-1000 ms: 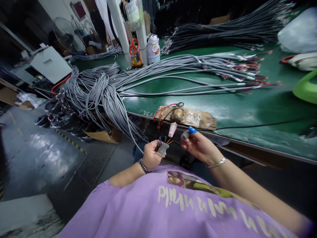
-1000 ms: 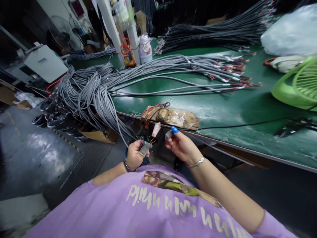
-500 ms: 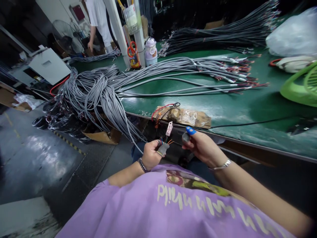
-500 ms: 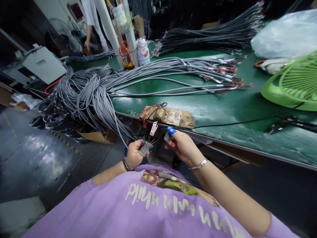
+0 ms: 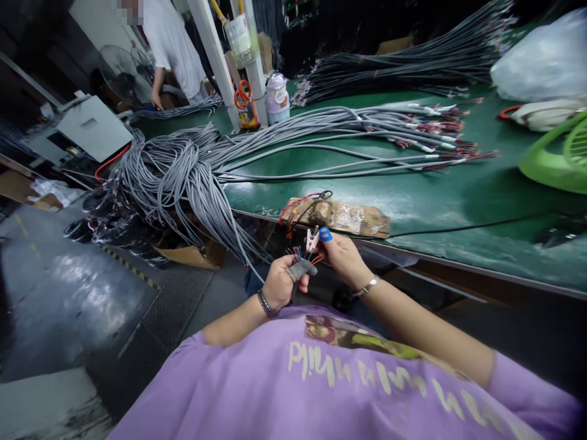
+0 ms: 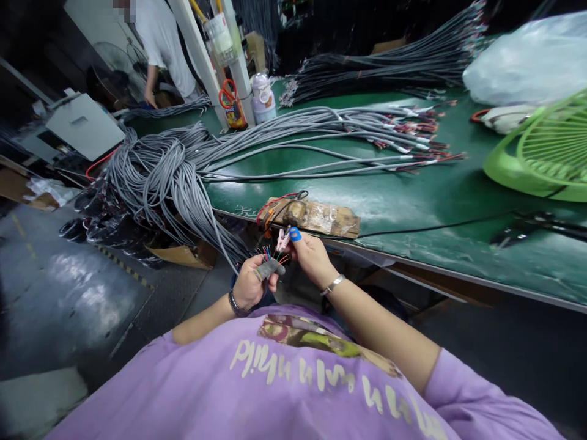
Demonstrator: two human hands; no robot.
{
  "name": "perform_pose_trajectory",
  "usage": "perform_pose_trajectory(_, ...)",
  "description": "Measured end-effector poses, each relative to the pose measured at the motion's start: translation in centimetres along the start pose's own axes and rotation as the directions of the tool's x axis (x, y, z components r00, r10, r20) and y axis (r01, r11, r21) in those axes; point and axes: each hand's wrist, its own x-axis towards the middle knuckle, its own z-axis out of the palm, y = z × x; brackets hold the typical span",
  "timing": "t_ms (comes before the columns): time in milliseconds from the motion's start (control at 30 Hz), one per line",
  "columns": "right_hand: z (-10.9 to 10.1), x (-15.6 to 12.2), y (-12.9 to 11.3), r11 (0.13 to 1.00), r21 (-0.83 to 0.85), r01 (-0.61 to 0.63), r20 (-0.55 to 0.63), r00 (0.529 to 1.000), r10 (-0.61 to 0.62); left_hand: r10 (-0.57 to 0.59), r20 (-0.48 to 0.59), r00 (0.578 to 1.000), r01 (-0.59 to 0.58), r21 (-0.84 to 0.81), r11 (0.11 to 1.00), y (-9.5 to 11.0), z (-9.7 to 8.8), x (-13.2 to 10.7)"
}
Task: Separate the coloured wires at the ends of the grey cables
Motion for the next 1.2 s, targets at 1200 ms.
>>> perform_pose_trajectory(1200, -2.7, -2.5, -0.7, 0.861, 0.381, -0.337, 0.076, 0.940, 0.334, 0.078, -0.038, 0.996, -0.055, 0.430, 0.901, -0.9, -3.8, -0.6)
